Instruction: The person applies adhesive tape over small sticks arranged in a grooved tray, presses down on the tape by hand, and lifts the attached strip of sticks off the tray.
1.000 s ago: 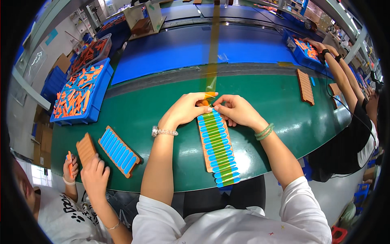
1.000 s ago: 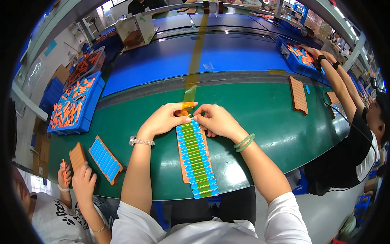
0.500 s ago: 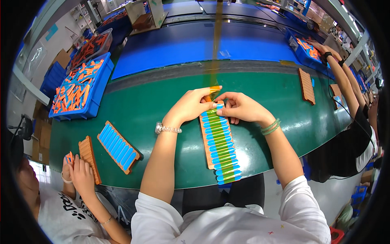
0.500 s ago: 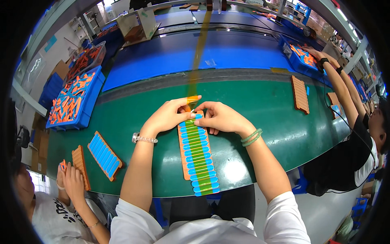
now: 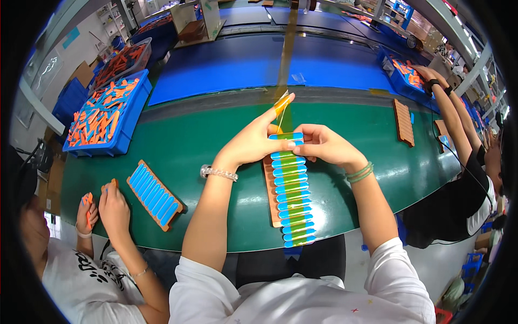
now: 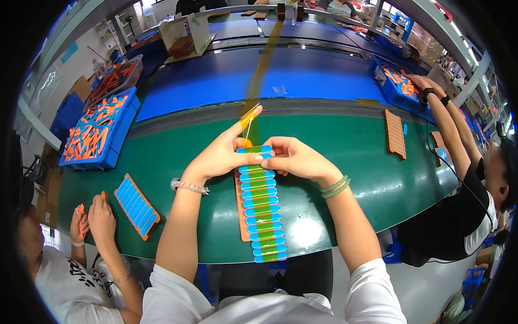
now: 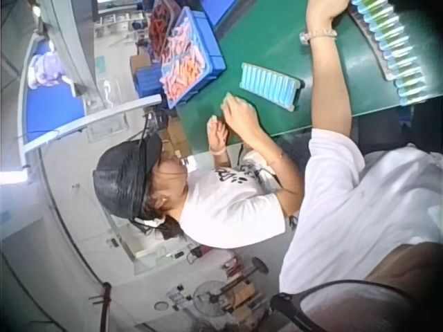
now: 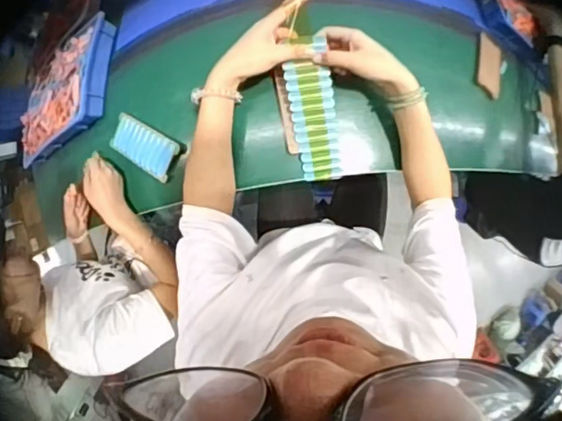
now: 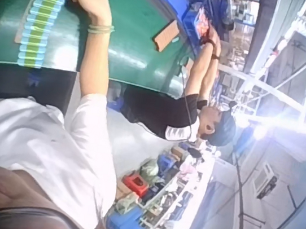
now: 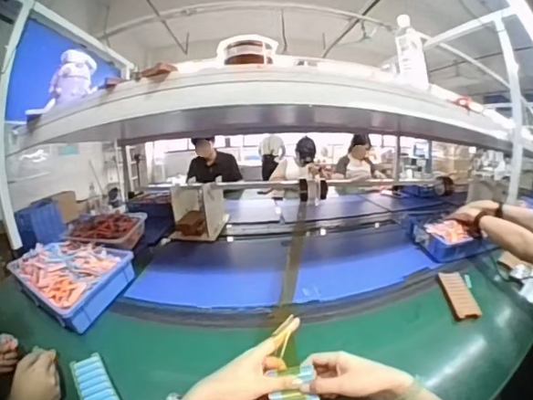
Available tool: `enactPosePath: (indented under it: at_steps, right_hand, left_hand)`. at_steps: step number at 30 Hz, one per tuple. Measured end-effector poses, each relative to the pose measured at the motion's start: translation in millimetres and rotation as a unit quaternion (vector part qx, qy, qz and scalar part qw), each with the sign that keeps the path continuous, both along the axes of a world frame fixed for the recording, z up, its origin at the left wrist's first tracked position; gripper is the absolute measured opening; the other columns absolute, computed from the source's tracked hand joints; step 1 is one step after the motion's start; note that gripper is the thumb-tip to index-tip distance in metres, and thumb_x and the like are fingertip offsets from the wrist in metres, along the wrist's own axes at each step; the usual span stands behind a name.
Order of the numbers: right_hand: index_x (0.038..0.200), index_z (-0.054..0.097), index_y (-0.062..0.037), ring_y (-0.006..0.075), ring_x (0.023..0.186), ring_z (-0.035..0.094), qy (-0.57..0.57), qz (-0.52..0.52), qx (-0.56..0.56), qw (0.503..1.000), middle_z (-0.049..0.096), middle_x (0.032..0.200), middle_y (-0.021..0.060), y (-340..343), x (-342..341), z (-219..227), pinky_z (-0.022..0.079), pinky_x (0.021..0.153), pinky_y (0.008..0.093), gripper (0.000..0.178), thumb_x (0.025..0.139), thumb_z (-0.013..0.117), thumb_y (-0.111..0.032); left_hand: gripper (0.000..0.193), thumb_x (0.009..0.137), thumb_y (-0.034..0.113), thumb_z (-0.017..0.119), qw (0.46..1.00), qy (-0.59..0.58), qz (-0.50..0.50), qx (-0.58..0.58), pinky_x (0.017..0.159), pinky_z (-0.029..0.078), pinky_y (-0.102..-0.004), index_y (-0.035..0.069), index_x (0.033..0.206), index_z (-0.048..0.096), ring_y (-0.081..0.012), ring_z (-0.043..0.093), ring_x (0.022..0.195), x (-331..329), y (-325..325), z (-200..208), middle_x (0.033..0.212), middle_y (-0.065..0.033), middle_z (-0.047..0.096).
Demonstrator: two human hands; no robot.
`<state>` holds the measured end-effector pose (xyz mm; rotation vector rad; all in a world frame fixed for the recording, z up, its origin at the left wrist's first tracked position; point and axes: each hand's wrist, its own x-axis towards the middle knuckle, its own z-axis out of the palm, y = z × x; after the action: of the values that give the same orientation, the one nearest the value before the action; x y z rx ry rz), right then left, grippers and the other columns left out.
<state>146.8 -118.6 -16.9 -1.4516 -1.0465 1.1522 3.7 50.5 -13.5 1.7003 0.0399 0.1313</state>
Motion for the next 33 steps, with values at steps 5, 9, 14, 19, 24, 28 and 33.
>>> enactPosePath:
  at_steps: [5, 9, 14, 19, 24, 28, 33]
  right_hand:
    - [0.097, 0.056, -0.0044, 0.0068, 0.069, 0.054, 0.06, -0.01, 0.042, 0.997, 0.062, 0.081, -0.0011, 1.8, 1.4, -4.5, 0.044, 0.062, 0.0222, 0.015, 0.089, 0.067, -0.011]
    - [0.095, 0.055, -0.0049, 0.0068, 0.067, 0.055, 0.061, -0.025, 0.039, 0.997, 0.062, 0.079, -0.0007, 2.2, 0.1, -2.0, 0.045, 0.062, 0.0223, 0.014, 0.087, 0.066, -0.008]
    - [0.09, 0.052, -0.0063, 0.0065, 0.065, 0.055, 0.075, -0.046, 0.072, 0.994, 0.061, 0.077, -0.0009, 1.5, -2.2, -4.7, 0.045, 0.059, 0.023, 0.013, 0.083, 0.064, -0.006]
    - [0.09, 0.052, -0.007, 0.006, 0.066, 0.055, 0.102, -0.039, 0.08, 0.991, 0.06, 0.077, -0.0014, -0.3, 1.7, -10.3, 0.045, 0.06, 0.023, 0.013, 0.083, 0.063, -0.006]
    - [0.095, 0.058, -0.0121, 0.0054, 0.073, 0.055, 0.154, -0.032, 0.104, 0.982, 0.057, 0.084, -0.0048, 8.4, 0.2, -13.7, 0.045, 0.059, 0.0232, 0.012, 0.094, 0.061, -0.024]
    - [0.104, 0.06, -0.0098, 0.0107, 0.048, 0.056, 0.177, -0.158, 0.038, 0.971, 0.066, 0.079, 0.0049, -9.1, 9.6, 8.4, 0.039, 0.038, 0.0204, 0.06, 0.102, 0.031, -0.063]
    - [0.124, 0.059, -0.0044, 0.0214, 0.11, 0.061, -0.314, 0.142, 0.0, 0.939, 0.065, 0.116, 0.0055, -27.9, 25.4, -5.1, 0.048, 0.096, 0.039, 0.044, 0.085, 0.073, -0.019]
  left_hand:
    - [0.097, 0.082, 0.01, 0.078, 0.998, -0.034, 0.033, 0.051, 0.093, 0.049, -0.0309, 0.019, 0.159, 0.02, -0.0124, 0.059, 0.1, 0.6, -3.2, -1.0, 0.131, -0.0088, 0.057]
    - [0.094, 0.082, 0.004, 0.072, 0.996, -0.047, 0.044, 0.066, 0.095, 0.048, -0.0316, 0.02, 0.159, 0.02, -0.0126, 0.058, 0.102, 2.2, -5.8, -2.2, 0.139, -0.0076, 0.052]
    - [0.093, 0.08, -0.006, 0.057, 0.999, -0.005, -0.025, -0.047, 0.093, 0.049, -0.0297, 0.02, 0.16, 0.019, -0.0121, 0.059, 0.1, 0.6, -0.1, -1.7, 0.131, -0.006, 0.054]
    - [0.094, 0.08, -0.009, 0.057, 0.998, -0.001, -0.028, -0.055, 0.092, 0.05, -0.0295, 0.019, 0.16, 0.018, -0.0126, 0.059, 0.101, 1.7, -2.3, -2.4, 0.127, -0.007, 0.055]
    - [0.091, 0.081, -0.009, 0.062, 0.994, -0.077, -0.015, -0.072, 0.097, 0.05, -0.0332, 0.016, 0.159, 0.02, -0.016, 0.059, 0.112, -2.6, -3.0, -0.6, 0.138, -0.0098, 0.051]
    - [0.086, 0.084, -0.006, 0.066, 0.983, -0.128, -0.067, -0.113, 0.097, 0.051, -0.0338, 0.011, 0.157, 0.023, -0.0157, 0.059, 0.114, 11.2, -14.1, -1.5, 0.14, -0.0083, 0.051]
    - [0.09, 0.082, -0.007, 0.065, 0.966, -0.133, -0.113, -0.189, 0.086, 0.053, -0.0289, 0.014, 0.158, 0.021, -0.0139, 0.062, 0.096, 3.6, -20.8, 3.3, 0.109, -0.0102, 0.063]
